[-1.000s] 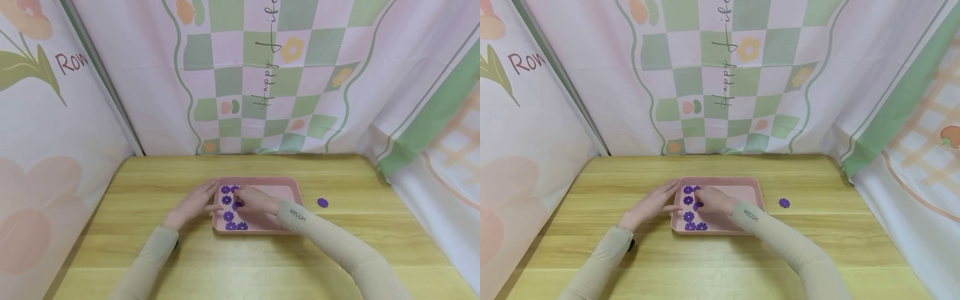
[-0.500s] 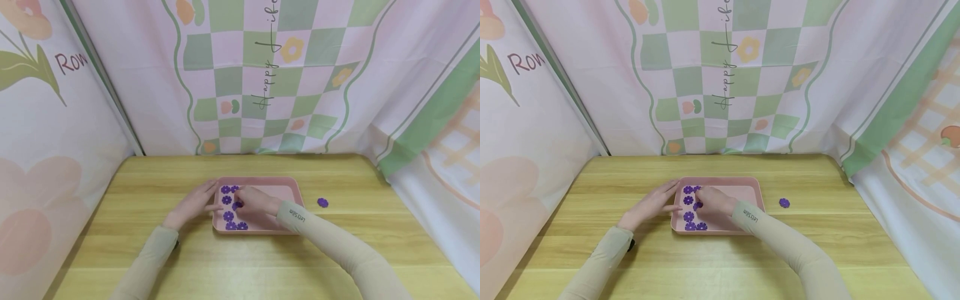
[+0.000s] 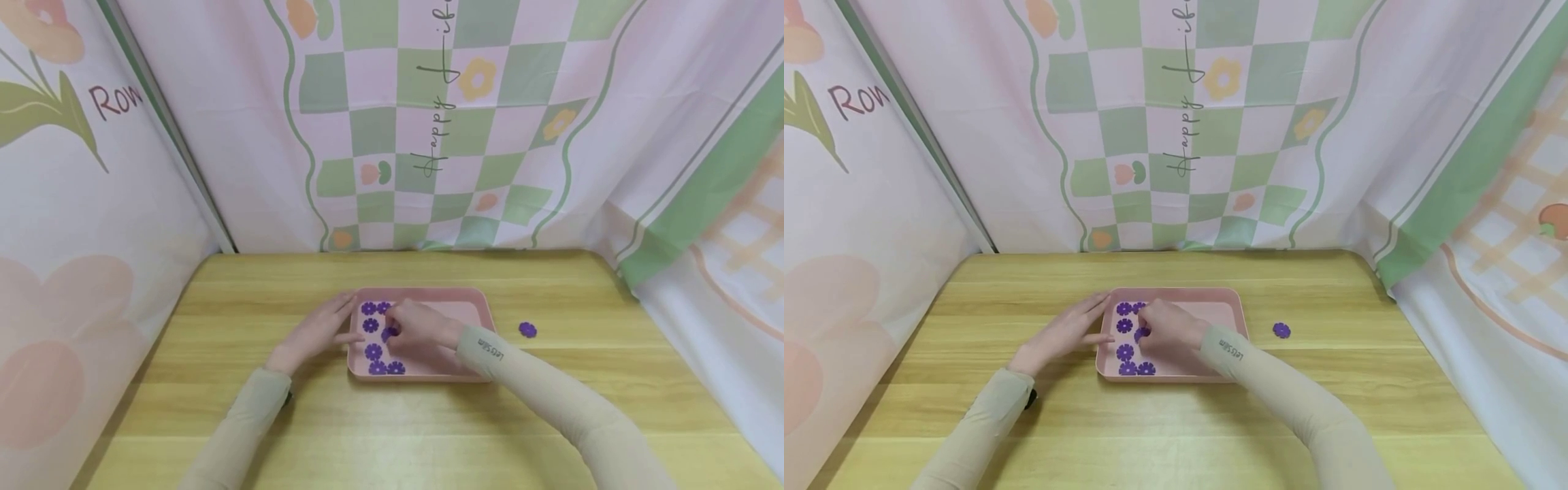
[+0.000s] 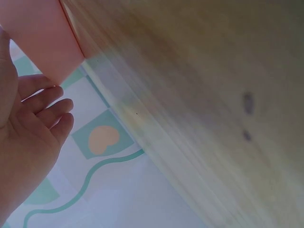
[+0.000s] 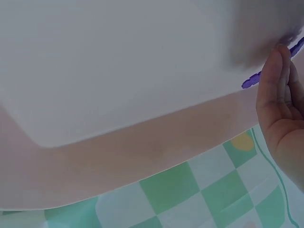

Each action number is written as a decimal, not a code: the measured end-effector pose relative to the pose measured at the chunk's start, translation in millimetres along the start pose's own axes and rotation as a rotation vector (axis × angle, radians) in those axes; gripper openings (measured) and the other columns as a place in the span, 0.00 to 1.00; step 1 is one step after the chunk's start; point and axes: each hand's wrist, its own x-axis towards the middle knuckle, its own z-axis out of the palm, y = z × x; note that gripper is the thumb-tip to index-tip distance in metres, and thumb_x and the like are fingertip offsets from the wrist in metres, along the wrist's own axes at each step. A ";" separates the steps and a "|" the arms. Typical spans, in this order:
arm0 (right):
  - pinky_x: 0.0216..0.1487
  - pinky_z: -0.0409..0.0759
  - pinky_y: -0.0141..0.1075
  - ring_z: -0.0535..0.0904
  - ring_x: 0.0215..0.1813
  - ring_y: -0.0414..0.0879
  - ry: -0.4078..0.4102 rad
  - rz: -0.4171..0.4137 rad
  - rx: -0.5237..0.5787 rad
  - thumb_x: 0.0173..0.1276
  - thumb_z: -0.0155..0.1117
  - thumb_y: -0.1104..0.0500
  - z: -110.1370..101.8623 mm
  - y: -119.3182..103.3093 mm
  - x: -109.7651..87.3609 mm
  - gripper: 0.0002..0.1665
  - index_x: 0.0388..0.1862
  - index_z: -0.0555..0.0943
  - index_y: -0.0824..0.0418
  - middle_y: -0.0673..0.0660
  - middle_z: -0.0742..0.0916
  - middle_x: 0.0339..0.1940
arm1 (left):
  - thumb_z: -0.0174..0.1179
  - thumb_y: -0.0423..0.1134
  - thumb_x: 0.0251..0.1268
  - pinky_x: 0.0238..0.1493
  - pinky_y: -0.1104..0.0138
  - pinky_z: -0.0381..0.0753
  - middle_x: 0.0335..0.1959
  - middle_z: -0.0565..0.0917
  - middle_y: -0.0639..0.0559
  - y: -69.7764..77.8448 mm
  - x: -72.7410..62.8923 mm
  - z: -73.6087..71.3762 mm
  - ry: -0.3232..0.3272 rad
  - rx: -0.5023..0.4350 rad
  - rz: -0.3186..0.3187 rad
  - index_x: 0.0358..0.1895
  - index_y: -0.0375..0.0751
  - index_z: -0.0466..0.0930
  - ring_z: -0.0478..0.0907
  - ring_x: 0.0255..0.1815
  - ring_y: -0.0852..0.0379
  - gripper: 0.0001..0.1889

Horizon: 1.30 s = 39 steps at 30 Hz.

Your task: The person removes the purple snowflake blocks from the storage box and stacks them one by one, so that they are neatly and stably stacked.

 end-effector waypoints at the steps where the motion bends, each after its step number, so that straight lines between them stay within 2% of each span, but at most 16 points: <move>1: 0.33 0.82 0.24 0.80 0.29 0.35 0.003 0.003 -0.003 0.58 0.72 0.58 -1.1 0.4 -0.5 0.09 0.38 0.84 0.57 0.46 0.86 0.29 | 0.61 0.60 0.63 0.80 0.45 0.57 0.79 0.57 0.36 0.3 -0.1 -0.4 -0.003 -0.003 -0.002 0.77 0.35 0.53 0.56 0.79 0.38 0.47; 17: 0.31 0.80 0.29 0.76 0.27 0.38 0.027 0.080 0.002 0.59 0.74 0.53 -15.7 8.8 -23.9 0.12 0.39 0.83 0.54 0.45 0.83 0.26 | 0.60 0.61 0.63 0.81 0.45 0.56 0.80 0.55 0.38 0.0 0.7 0.9 -0.014 -0.023 -0.022 0.78 0.39 0.51 0.55 0.80 0.39 0.48; 26: 0.35 0.82 0.30 0.78 0.30 0.39 0.059 0.076 -0.018 0.60 0.74 0.52 -23.8 14.6 -37.5 0.15 0.42 0.84 0.58 0.50 0.86 0.32 | 0.63 0.59 0.61 0.79 0.44 0.59 0.78 0.58 0.35 1.8 -0.1 0.0 0.026 -0.003 0.025 0.77 0.34 0.54 0.58 0.78 0.36 0.48; 32: 0.34 0.82 0.31 0.78 0.31 0.39 0.081 0.101 -0.015 0.58 0.75 0.50 -28.4 20.7 -45.8 0.16 0.41 0.84 0.57 0.49 0.86 0.31 | 0.64 0.58 0.61 0.79 0.44 0.60 0.78 0.58 0.35 1.4 0.1 1.1 0.028 -0.001 0.017 0.77 0.34 0.54 0.59 0.78 0.37 0.48; 39: 0.33 0.81 0.28 0.78 0.30 0.38 0.114 0.081 0.004 0.57 0.76 0.51 -32.0 33.3 -53.7 0.15 0.38 0.84 0.57 0.48 0.85 0.29 | 0.64 0.58 0.61 0.79 0.44 0.59 0.78 0.58 0.35 1.6 0.4 0.8 0.025 -0.003 0.014 0.77 0.35 0.54 0.59 0.78 0.37 0.48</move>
